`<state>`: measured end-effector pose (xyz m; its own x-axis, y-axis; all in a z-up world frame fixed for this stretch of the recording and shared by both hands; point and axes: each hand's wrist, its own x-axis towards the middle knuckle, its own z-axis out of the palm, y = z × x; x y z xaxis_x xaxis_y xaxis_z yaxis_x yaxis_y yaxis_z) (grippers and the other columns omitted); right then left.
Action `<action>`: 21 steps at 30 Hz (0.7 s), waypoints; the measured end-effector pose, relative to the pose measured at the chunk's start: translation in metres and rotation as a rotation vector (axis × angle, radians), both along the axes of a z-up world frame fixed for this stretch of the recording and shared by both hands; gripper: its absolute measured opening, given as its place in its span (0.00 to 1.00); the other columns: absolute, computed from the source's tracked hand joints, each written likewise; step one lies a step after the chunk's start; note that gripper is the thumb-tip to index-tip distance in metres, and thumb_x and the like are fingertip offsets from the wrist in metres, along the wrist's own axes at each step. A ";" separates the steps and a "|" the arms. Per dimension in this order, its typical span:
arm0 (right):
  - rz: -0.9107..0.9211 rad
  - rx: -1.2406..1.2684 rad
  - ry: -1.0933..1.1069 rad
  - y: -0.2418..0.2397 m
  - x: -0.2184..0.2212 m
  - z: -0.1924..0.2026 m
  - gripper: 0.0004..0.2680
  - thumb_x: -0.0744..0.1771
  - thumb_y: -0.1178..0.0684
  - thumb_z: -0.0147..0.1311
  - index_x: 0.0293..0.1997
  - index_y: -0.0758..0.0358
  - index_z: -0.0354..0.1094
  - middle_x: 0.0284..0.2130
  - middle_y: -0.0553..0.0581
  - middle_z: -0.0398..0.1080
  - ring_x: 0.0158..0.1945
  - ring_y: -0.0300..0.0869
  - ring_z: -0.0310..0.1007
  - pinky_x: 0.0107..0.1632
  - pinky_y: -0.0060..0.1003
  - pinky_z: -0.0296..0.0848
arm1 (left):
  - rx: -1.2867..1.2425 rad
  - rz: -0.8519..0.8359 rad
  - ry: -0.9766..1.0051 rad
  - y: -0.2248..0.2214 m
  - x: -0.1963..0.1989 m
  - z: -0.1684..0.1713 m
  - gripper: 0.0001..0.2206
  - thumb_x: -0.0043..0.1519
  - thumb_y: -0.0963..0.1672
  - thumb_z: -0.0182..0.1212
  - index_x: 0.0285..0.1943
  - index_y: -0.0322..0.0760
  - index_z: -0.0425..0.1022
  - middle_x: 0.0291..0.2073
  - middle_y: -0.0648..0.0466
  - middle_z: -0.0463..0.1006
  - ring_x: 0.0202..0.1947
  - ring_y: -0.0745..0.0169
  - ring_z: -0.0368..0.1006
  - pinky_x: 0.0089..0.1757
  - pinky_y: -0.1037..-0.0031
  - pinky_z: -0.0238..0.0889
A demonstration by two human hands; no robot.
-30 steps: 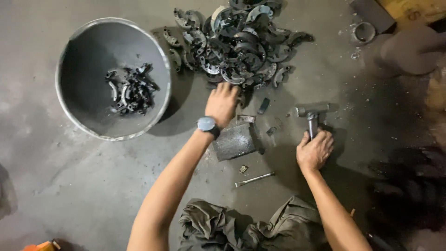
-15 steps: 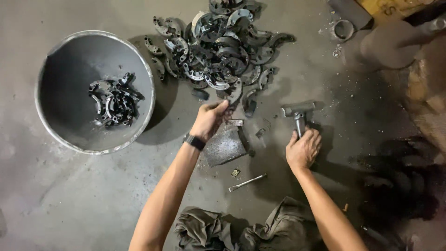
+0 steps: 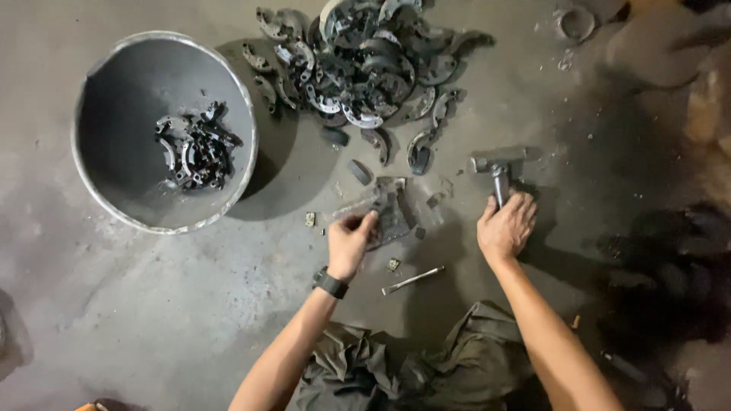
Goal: The recorder is cleaning and sorting used brake shoe components on a workshop floor using a hammer and a metal block.
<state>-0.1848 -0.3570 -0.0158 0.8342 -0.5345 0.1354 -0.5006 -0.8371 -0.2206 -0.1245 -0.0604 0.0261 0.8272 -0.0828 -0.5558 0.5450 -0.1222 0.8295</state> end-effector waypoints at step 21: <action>0.160 0.991 0.084 0.075 -0.005 0.174 0.09 0.71 0.49 0.47 0.42 0.65 0.62 0.20 0.55 0.69 0.18 0.40 0.68 0.18 0.37 0.70 | 0.741 -0.500 -0.757 0.017 -0.014 -0.002 0.12 0.61 0.46 0.63 0.46 0.31 0.74 0.43 0.42 0.71 0.47 0.41 0.65 0.48 0.56 0.58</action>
